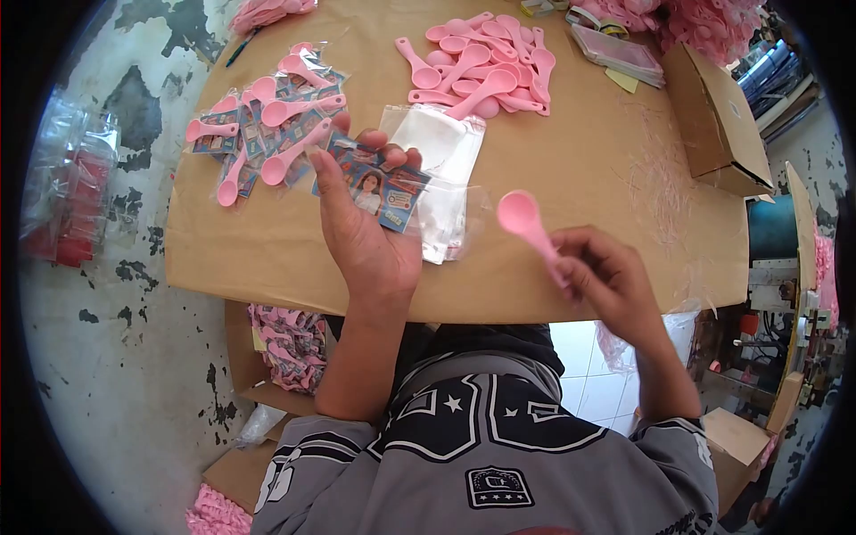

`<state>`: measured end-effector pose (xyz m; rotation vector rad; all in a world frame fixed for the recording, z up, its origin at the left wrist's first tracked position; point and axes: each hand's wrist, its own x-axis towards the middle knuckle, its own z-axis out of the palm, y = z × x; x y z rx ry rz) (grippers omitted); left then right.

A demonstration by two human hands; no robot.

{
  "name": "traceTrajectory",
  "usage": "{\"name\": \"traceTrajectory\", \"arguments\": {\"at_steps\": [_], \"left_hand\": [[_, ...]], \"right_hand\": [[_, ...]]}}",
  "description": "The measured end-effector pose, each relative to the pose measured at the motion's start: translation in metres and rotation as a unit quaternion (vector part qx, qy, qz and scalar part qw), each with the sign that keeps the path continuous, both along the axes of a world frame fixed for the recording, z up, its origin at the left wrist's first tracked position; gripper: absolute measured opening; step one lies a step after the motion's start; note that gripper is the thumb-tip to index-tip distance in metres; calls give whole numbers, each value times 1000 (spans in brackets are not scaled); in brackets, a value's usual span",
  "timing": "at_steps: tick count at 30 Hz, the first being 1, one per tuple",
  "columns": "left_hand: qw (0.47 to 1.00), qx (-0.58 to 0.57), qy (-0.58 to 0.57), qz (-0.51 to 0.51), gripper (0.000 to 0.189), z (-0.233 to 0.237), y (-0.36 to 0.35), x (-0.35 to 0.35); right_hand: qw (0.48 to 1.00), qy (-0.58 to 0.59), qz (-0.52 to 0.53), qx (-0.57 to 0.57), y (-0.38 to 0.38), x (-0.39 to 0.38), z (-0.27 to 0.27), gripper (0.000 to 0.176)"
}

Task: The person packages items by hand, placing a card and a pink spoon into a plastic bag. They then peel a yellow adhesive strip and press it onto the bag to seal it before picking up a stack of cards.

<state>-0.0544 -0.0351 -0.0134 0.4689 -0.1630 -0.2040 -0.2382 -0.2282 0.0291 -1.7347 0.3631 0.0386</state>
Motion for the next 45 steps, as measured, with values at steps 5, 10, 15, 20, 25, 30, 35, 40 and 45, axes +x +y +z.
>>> {"name": "traceTrajectory", "arguments": {"at_steps": [5,10,15,20,25,30,35,40,45], "left_hand": [[997,75,17,-28,56,5,-17,-20],[993,93,8,-67,61,3,-22,-31],[991,62,33,-112,60,6,-22,-42],[985,47,64,-152,56,9,-22,-57],[983,63,39,-166,53,7,-15,-56],[984,77,50,-150,49,16,-15,-56],[991,67,37,-106,50,18,-17,-53],[995,61,41,-67,51,10,-18,-48],[994,65,27,-85,48,8,-16,-46]], "right_hand": [[998,-31,17,59,23,4,-13,27],[977,-106,-47,179,42,10,-24,30],[966,-126,-82,212,50,14,-31,25],[960,-206,-121,145,64,28,-49,32],[952,-247,-160,80,74,29,-53,39],[915,-337,-157,-156,68,25,-45,30],[947,-285,-129,-70,67,15,-46,14],[952,-283,-111,19,79,15,-49,23],[953,-277,-76,-92,79,22,-45,32]]}}
